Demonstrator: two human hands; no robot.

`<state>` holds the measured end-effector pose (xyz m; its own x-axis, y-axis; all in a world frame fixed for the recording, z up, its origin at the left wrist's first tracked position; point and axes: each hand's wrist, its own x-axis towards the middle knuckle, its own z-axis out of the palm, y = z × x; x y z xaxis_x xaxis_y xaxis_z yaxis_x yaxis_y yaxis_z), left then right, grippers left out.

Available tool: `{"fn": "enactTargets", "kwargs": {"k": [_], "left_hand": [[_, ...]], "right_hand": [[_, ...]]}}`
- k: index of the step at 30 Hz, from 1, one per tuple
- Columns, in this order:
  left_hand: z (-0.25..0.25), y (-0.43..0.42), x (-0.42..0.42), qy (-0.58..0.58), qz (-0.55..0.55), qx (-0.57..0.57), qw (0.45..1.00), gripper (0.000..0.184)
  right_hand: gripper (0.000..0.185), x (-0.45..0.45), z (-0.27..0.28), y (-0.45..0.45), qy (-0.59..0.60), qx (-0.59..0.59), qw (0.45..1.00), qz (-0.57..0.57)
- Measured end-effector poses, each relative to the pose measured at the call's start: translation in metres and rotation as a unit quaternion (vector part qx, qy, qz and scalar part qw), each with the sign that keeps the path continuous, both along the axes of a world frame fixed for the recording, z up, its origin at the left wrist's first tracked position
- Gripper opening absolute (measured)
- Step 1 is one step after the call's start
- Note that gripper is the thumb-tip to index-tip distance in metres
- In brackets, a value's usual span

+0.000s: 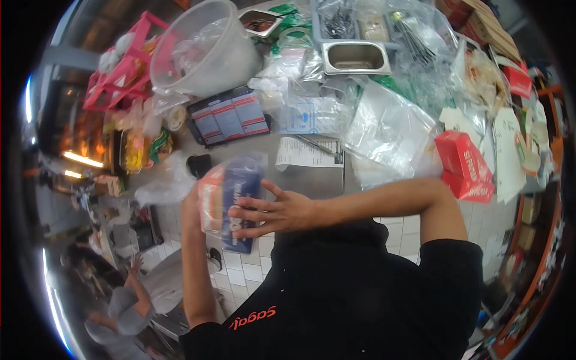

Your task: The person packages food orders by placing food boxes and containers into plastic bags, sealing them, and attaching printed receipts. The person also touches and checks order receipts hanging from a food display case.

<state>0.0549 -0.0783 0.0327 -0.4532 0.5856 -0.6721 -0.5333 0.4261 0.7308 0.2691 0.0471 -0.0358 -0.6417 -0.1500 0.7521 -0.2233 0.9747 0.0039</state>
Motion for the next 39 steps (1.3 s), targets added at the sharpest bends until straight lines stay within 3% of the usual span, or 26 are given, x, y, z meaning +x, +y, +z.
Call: {"fn": "enactTargets", "kwargs": {"k": [1,4,5,8,9,10,11,12,13,14,15,16,17,18,19,20,21,24,25,28,29,32,35,37,39], "left_hand": [[0.006,0.004,0.013,-0.004,-0.037,0.017,0.999,0.052],[0.017,0.014,0.043,0.051,-0.097,0.020,0.994,0.049],[0.018,0.011,0.046,0.087,-0.103,0.008,0.991,0.049],[0.034,-0.020,0.045,0.261,-0.148,-0.060,0.952,0.047],[0.039,-0.026,0.047,0.348,-0.193,-0.084,0.914,0.046],[0.049,-0.021,0.058,0.471,-0.265,-0.085,0.837,0.041],[0.058,-0.017,0.068,0.595,-0.311,-0.093,0.736,0.035],[0.069,-0.012,0.077,0.697,-0.358,-0.102,0.613,0.030],[0.075,-0.002,0.087,0.688,-0.357,-0.099,0.624,0.026],[0.079,0.012,0.098,0.680,-0.354,-0.095,0.635,0.022],[0.083,0.019,0.102,0.672,-0.351,-0.091,0.646,0.018],[0.065,0.013,0.098,0.540,-0.259,-0.058,0.799,0.015],[0.026,0.002,0.092,0.379,-0.157,-0.011,0.912,0.011],[0.017,-0.001,0.090,0.376,-0.151,0.019,0.914,0.010],[0.014,-0.001,0.091,0.373,-0.147,0.048,0.915,0.010],[0.017,-0.007,0.091,0.533,-0.230,0.048,0.813,0.014],[0.020,-0.008,0.093,0.669,-0.302,0.044,0.677,0.017],[0.005,-0.014,0.093,0.602,-0.277,-0.089,0.744,0.015],[-0.004,-0.009,0.091,0.607,-0.274,-0.137,0.733,0.016],[-0.049,-0.004,0.064,0.662,-0.298,-0.011,0.688,0.016],[-0.066,-0.001,0.056,0.634,-0.258,0.065,0.726,0.022],[-0.084,0.022,0.055,0.679,-0.272,-0.048,0.680,0.024],[-0.094,0.026,0.031,0.653,-0.305,0.002,0.694,0.026],[-0.086,0.023,0.028,0.637,-0.328,0.022,0.697,0.024],[-0.082,0.021,0.027,0.628,-0.343,0.015,0.698,0.023]], "right_hand": [[0.068,-0.002,0.018,0.015,0.048,0.008,0.998,0.051],[0.075,-0.005,0.056,0.052,0.018,-0.001,0.983,0.184],[0.095,0.001,0.073,0.066,-0.032,-0.075,0.968,0.237],[0.116,0.018,0.060,0.060,-0.011,-0.312,0.933,0.181],[0.121,0.021,0.047,0.052,0.014,-0.379,0.907,0.183],[0.112,0.029,0.046,0.042,0.005,-0.488,0.853,0.186],[0.107,0.038,0.038,0.032,-0.077,-0.656,0.716,0.227],[0.103,0.042,0.028,0.025,-0.155,-0.787,0.540,0.255],[0.095,0.041,0.018,0.023,-0.192,-0.887,0.264,0.326],[0.087,0.040,0.007,0.023,-0.218,-0.905,-0.035,0.365],[0.080,0.040,-0.001,0.017,-0.253,-0.876,-0.108,0.395],[0.074,0.042,-0.028,0.007,-0.336,-0.879,0.080,0.328],[0.069,0.041,-0.037,0.016,-0.395,-0.851,0.201,0.282],[0.065,0.039,-0.046,0.026,-0.456,-0.802,0.311,0.229],[0.061,0.035,-0.042,0.040,-0.507,-0.760,0.348,0.212],[0.057,0.034,-0.038,0.051,-0.553,-0.716,0.380,0.192],[0.054,0.033,-0.025,0.069,-0.554,-0.706,0.412,0.158],[0.052,0.029,0.030,0.139,-0.509,-0.684,0.519,0.061],[0.056,0.028,0.044,0.158,-0.468,-0.677,0.568,0.035],[0.069,0.021,0.087,0.213,-0.314,-0.658,0.684,0.028],[0.073,0.016,0.132,0.220,-0.326,-0.601,0.727,-0.059],[0.083,-0.006,0.216,0.241,-0.222,-0.552,0.792,-0.138],[0.087,-0.039,0.305,0.262,-0.204,-0.427,0.856,-0.209],[0.089,-0.068,0.351,0.282,-0.185,-0.346,0.870,-0.297],[0.078,-0.096,0.399,0.328,-0.216,-0.265,0.856,-0.389]]}}
